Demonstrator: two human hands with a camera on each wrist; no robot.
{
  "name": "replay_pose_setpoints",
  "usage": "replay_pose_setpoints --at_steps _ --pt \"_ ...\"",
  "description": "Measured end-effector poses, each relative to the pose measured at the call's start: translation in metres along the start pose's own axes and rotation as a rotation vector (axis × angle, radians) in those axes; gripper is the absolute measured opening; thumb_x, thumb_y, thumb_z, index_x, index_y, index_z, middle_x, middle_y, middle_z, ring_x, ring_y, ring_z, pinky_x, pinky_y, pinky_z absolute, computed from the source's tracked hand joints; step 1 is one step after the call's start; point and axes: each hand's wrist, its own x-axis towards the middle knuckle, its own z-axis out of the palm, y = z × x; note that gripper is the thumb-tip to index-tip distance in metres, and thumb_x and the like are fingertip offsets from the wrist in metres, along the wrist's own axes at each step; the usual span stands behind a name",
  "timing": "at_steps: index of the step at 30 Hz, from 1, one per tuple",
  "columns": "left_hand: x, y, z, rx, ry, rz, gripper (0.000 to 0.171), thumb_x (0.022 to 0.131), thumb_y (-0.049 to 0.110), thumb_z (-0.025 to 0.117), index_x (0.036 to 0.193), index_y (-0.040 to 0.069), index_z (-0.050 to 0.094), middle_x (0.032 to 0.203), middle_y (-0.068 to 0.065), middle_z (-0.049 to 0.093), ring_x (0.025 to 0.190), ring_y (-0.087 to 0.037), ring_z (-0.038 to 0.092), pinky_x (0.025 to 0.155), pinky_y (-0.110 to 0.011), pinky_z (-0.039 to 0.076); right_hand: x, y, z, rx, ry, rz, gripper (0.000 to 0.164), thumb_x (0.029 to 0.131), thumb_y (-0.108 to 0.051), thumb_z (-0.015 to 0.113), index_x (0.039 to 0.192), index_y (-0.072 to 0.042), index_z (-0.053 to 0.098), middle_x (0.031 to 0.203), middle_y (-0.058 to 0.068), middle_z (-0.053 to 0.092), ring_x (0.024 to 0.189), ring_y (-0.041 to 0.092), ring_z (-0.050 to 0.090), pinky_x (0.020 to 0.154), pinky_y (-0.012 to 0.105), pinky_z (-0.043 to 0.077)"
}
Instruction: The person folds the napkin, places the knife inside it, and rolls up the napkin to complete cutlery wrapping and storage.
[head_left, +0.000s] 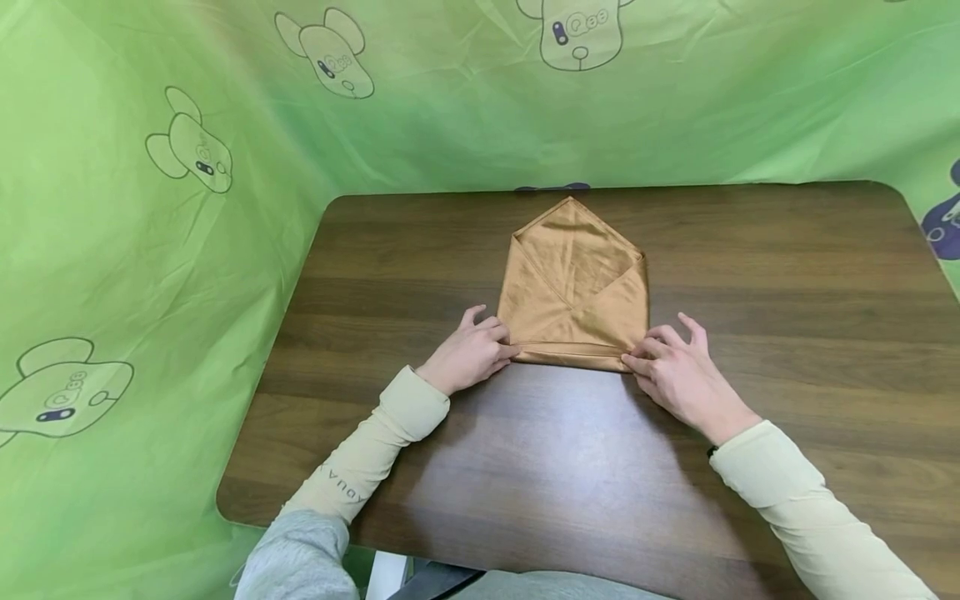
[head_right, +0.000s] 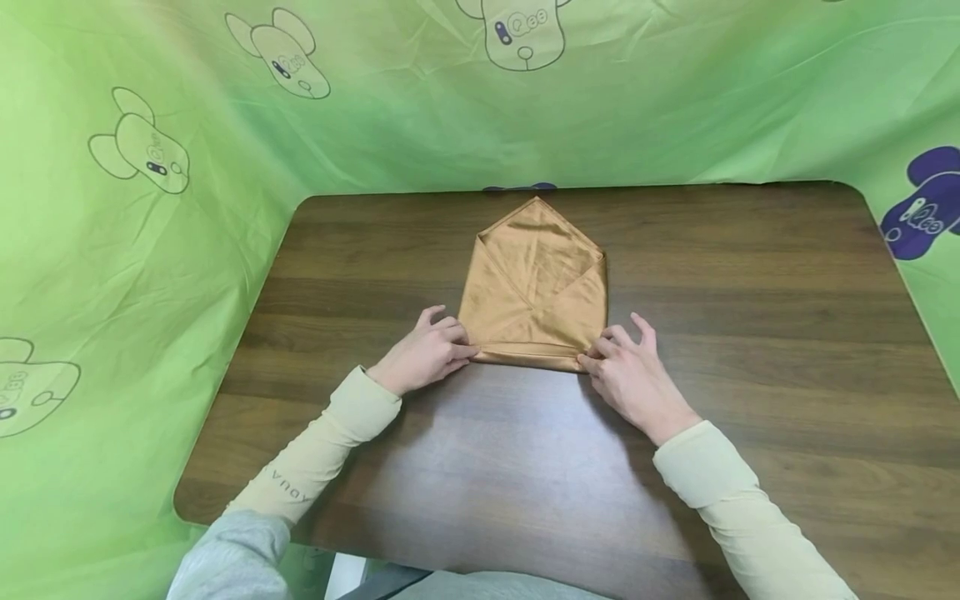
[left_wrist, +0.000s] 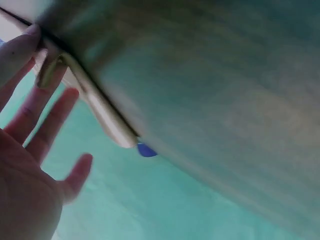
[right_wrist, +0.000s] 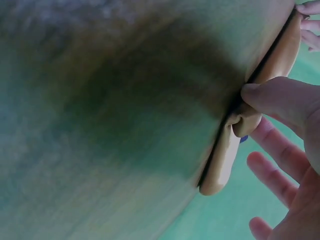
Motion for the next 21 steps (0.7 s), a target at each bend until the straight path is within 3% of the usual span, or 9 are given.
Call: replay_pose_setpoints --at_steps 3,8,15,21 --pt "0.0000 0.0016 0.0009 0.043 0.025 0.045 0.015 0.088 0.016 0.068 0.100 0.020 0.075 0.085 0.004 0.062 0.090 -0.015 0.059 0.103 -0.057 0.038 -0.0002 -0.0001 0.0014 -0.012 0.006 -0.008 0.032 0.063 -0.006 0.080 0.095 -0.006 0.077 0.088 0.005 0.070 0.095 0.030 0.053 0.097 0.070 0.024" --pt "-0.0001 0.0020 0.0035 0.065 0.043 0.045 0.013 0.086 0.014 0.066 0.096 0.018 0.074 0.085 0.004 0.063 0.089 -0.015 0.059 0.101 -0.057 0.040 0.0000 -0.0004 0.0035 0.010 0.026 0.011 0.031 0.064 -0.006 0.079 0.095 -0.006 0.077 0.087 0.006 0.071 0.094 0.029 0.053 0.098 0.069 0.024" --pt "-0.0001 0.0036 0.0049 0.065 0.038 0.009 0.012 0.086 0.015 0.066 0.095 0.018 0.073 0.088 0.002 0.064 0.093 -0.017 0.059 0.098 -0.061 0.041 -0.0006 -0.0025 0.0048 0.042 0.074 0.027 0.030 0.063 -0.003 0.078 0.093 -0.004 0.077 0.086 0.008 0.072 0.094 0.031 0.053 0.096 0.074 0.023" --pt "-0.0002 0.0073 0.0038 0.001 -0.021 -0.066 0.017 0.091 0.016 0.062 0.103 0.017 0.073 0.094 0.000 0.063 0.097 -0.020 0.061 0.098 -0.057 0.045 -0.0008 -0.0040 0.0055 0.069 0.101 0.042 0.031 0.062 -0.001 0.079 0.092 -0.002 0.076 0.085 0.009 0.072 0.097 0.035 0.054 0.094 0.079 0.021"
